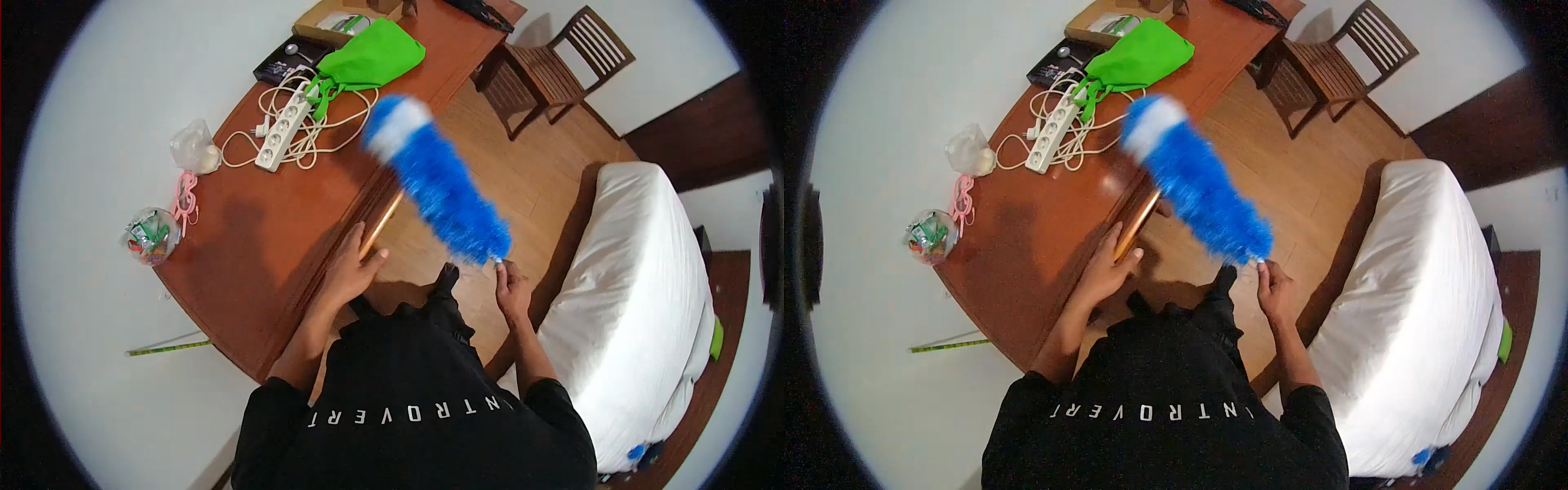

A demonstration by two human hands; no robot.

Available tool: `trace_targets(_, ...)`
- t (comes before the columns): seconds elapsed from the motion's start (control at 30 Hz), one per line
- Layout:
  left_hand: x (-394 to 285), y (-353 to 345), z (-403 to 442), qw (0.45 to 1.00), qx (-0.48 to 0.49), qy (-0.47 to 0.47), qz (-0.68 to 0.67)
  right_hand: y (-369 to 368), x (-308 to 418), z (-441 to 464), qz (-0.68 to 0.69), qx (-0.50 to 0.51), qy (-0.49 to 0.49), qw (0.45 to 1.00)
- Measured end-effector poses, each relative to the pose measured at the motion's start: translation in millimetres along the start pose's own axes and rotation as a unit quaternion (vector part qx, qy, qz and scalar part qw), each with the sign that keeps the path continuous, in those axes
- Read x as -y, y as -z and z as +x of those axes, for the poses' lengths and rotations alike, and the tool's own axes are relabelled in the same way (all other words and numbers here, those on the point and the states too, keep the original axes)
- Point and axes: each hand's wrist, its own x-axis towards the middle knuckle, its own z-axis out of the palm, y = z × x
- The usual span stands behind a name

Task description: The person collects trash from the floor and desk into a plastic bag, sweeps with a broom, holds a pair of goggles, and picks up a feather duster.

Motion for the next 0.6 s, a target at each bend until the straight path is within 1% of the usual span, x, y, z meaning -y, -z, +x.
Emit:
trace_targets(0.07, -15, -4, 11, 0.999, -0.028, 0.013, 0.018, 10, -21, 35, 0.034, -0.052, -0.104, 0.993)
trace_targets(0.13, -28, -11, 20, 0.996, -0.054, 0.075, 0.021, 22, -41, 68, 0.055, -0.047, -0.087, 0.994)
trace_targets(0.17, -35, -16, 24, 0.992, -0.09, 0.074, 0.039, 27, -49, 84, 0.05, -0.037, -0.063, 0.996)
trace_targets(0.2, -40, -21, 31, 0.991, -0.097, 0.081, 0.041, 31, -56, 101, 0.046, -0.028, -0.04, 0.998)
trace_targets(0.23, -43, -26, 36, 0.986, -0.138, 0.072, 0.054, 41, -56, 119, 0.018, -0.003, -0.013, 1.0)
trace_targets(0.27, -46, -32, 38, 0.98, -0.176, 0.064, 0.066, 47, -55, 137, 0.017, 0.008, -0.01, 1.0)
trace_targets(0.3, -52, -36, 40, 0.979, -0.179, 0.073, 0.064, 52, -54, 158, -0.024, 0.04, 0.062, 0.997)
trace_targets(0.33, -59, -38, 43, 0.976, -0.209, 0.06, 0.032, 55, -52, 180, -0.064, 0.069, 0.135, 0.986)
trace_targets(0.37, -63, -41, 45, 0.971, -0.237, 0.046, 0.0, 55, -48, 201, -0.065, 0.076, 0.137, 0.985)
trace_targets(0.43, -66, -47, 54, 0.968, -0.243, 0.055, -0.019, 55, -42, 235, -0.136, 0.173, 0.192, 0.956)
trace_targets(0.5, -72, -50, 65, 0.964, -0.257, 0.058, -0.039, 48, -50, 262, -0.14, 0.169, 0.202, 0.955)
trace_targets(0.57, -81, -49, 74, 0.964, -0.254, 0.075, -0.021, 40, -61, 284, -0.14, 0.165, 0.215, 0.952)
trace_targets(0.6, -83, -48, 80, 0.963, -0.257, 0.079, -0.022, 42, -71, 291, -0.157, 0.13, 0.159, 0.966)
